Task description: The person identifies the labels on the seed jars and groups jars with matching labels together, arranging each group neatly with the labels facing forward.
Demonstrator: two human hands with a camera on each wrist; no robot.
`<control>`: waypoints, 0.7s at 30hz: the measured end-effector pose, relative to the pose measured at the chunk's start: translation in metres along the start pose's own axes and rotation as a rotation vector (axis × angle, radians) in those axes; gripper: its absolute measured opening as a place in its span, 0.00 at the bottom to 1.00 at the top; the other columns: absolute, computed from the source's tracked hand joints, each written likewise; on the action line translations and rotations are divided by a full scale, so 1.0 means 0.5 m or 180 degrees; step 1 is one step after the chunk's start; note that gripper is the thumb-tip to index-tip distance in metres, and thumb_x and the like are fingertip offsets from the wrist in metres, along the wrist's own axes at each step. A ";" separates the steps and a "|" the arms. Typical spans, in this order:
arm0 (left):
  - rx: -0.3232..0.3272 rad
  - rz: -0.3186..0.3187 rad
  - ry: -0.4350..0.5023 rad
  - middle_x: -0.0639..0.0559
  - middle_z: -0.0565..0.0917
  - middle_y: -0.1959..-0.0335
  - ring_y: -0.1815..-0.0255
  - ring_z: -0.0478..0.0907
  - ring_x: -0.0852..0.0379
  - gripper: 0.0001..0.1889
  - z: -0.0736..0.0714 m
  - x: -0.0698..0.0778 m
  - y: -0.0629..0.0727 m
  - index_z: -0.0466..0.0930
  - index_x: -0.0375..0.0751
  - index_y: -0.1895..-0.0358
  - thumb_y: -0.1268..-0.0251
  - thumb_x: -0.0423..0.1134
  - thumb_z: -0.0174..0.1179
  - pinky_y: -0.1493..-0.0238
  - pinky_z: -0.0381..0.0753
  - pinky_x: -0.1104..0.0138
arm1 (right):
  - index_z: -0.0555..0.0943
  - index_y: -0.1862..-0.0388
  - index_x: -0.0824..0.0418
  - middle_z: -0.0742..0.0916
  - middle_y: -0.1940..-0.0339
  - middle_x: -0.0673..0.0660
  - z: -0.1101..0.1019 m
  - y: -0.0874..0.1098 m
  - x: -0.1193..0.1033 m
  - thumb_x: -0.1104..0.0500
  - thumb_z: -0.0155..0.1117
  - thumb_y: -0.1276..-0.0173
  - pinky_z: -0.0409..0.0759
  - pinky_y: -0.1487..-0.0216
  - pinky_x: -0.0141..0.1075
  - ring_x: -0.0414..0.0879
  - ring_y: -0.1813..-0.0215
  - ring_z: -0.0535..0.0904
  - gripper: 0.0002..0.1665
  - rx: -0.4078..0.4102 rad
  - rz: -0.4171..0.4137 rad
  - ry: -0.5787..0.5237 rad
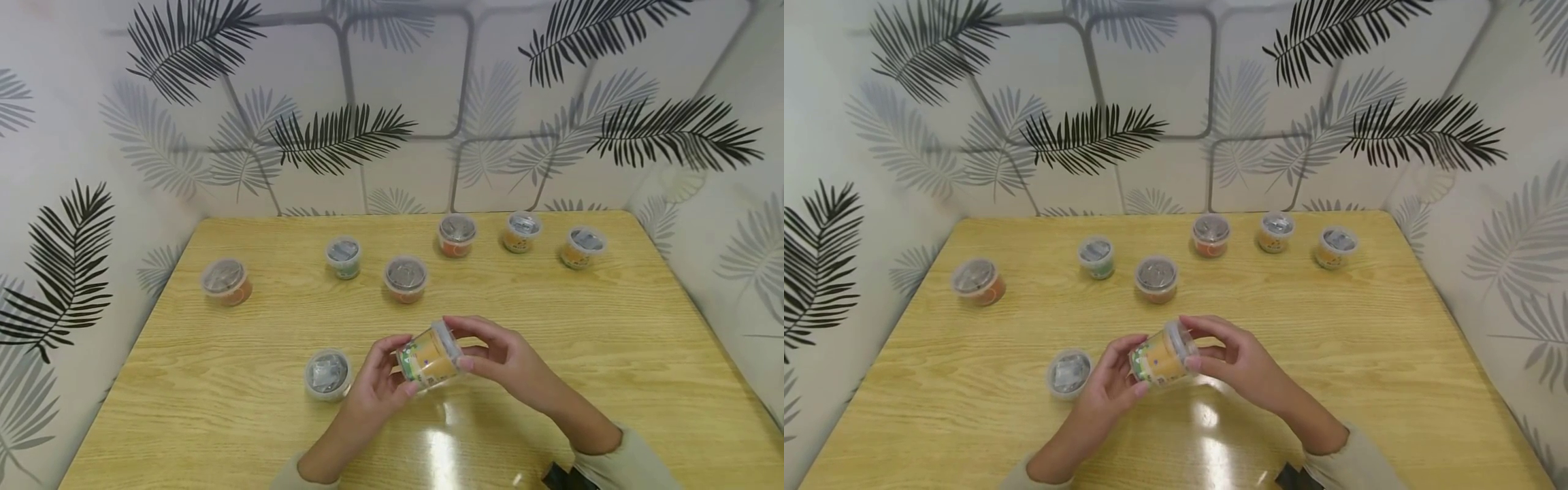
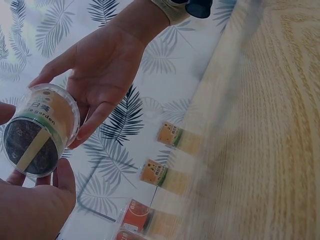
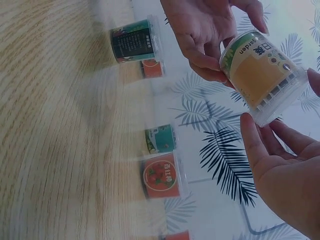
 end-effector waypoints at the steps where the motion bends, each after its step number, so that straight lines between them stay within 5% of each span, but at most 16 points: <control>1: -0.0001 0.0017 0.0004 0.38 0.57 0.36 0.43 0.63 0.50 0.30 0.000 0.001 -0.001 0.51 0.32 0.34 0.37 0.25 0.53 0.43 0.69 0.67 | 0.61 0.33 0.70 0.64 0.33 0.69 -0.001 0.000 0.002 0.70 0.53 0.32 0.75 0.47 0.42 0.59 0.41 0.71 0.29 0.0005 0.0034 -0.0008; 9: -0.0044 0.0102 0.0013 0.37 0.55 0.36 0.43 0.63 0.51 0.30 0.008 0.004 -0.003 0.50 0.32 0.34 0.37 0.24 0.53 0.45 0.70 0.68 | 0.61 0.33 0.70 0.64 0.33 0.68 -0.002 -0.001 0.008 0.68 0.53 0.31 0.76 0.47 0.42 0.58 0.40 0.71 0.28 0.0000 0.0183 -0.0056; 13: 0.0000 -0.0010 0.0041 0.39 0.57 0.37 0.46 0.64 0.52 0.30 0.008 0.000 -0.004 0.51 0.35 0.34 0.36 0.26 0.53 0.48 0.71 0.70 | 0.61 0.33 0.69 0.64 0.33 0.68 -0.001 -0.001 0.004 0.67 0.51 0.29 0.75 0.47 0.41 0.58 0.40 0.71 0.27 -0.0025 0.0174 -0.0015; 21: 0.0154 -0.0137 -0.0054 0.39 0.61 0.40 0.43 0.66 0.49 0.26 0.000 -0.006 -0.002 0.53 0.34 0.35 0.33 0.27 0.50 0.43 0.70 0.65 | 0.59 0.30 0.66 0.62 0.33 0.66 0.010 -0.004 -0.008 0.69 0.50 0.30 0.71 0.41 0.43 0.55 0.36 0.65 0.29 -0.0243 -0.0069 0.0046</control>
Point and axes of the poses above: each hand's wrist, its own y-axis away from the middle knuckle, its own z-axis out of the palm, x = y × z, the point moved 9 cm from there along -y, towards the middle knuckle
